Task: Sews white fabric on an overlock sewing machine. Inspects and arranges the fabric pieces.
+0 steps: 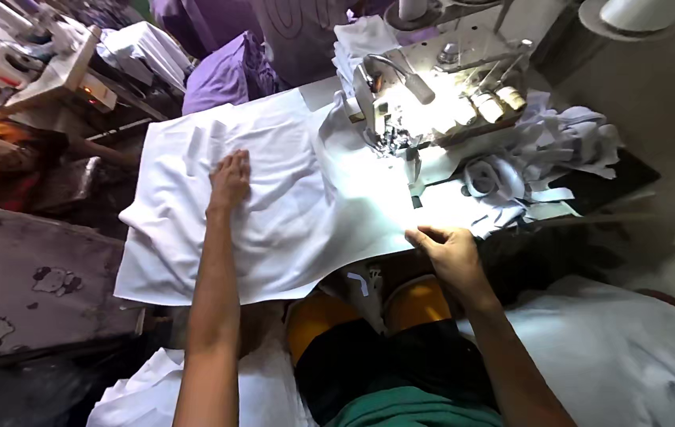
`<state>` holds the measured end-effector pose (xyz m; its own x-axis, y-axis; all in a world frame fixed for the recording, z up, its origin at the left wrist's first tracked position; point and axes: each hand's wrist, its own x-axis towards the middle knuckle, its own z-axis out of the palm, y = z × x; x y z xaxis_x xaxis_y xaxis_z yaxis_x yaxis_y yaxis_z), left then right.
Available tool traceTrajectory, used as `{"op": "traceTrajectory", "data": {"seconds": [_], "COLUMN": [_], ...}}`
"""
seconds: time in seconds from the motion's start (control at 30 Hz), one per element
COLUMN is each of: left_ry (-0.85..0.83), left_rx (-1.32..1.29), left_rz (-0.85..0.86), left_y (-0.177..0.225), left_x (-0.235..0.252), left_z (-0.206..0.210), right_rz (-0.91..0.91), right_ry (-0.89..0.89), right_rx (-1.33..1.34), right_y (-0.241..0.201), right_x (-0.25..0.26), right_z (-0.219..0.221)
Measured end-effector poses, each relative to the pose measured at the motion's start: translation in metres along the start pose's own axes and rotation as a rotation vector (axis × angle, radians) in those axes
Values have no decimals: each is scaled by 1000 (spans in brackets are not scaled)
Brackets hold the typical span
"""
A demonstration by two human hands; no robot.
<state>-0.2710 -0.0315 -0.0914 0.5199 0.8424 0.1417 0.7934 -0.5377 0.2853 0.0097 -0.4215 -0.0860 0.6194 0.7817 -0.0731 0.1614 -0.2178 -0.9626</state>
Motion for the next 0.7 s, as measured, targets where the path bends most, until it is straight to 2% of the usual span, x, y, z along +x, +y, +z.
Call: {"op": "traceTrajectory", "data": {"seconds": [0.1, 0.2, 0.37, 0.43, 0.53, 0.63, 0.7], "left_ry": [147, 203, 294, 252, 185, 316, 373], "left_rx": [31, -17, -153, -163, -42, 23, 35], "left_rz": [-196, -382, -610, -633, -549, -495, -552], "left_y": [-78, -109, -162, -167, -168, -178, -175], "left_x": [12, 6, -1, 5, 14, 10, -1], "left_z": [-16, -48, -64, -66, -70, -87, -100], "right_rz": [-42, -46, -36, -40, -35, -26, -23], "right_ry": [11, 15, -20, -18, -2, 22, 26], "right_rx": [3, 25, 50, 53, 40, 22, 35], "right_y": [0, -2, -3, -4, -8, -13, -14], "right_x": [-2, -4, -7, -7, -11, -12, -12], "right_z": [-1, -1, -3, -5, -3, -5, -5]}}
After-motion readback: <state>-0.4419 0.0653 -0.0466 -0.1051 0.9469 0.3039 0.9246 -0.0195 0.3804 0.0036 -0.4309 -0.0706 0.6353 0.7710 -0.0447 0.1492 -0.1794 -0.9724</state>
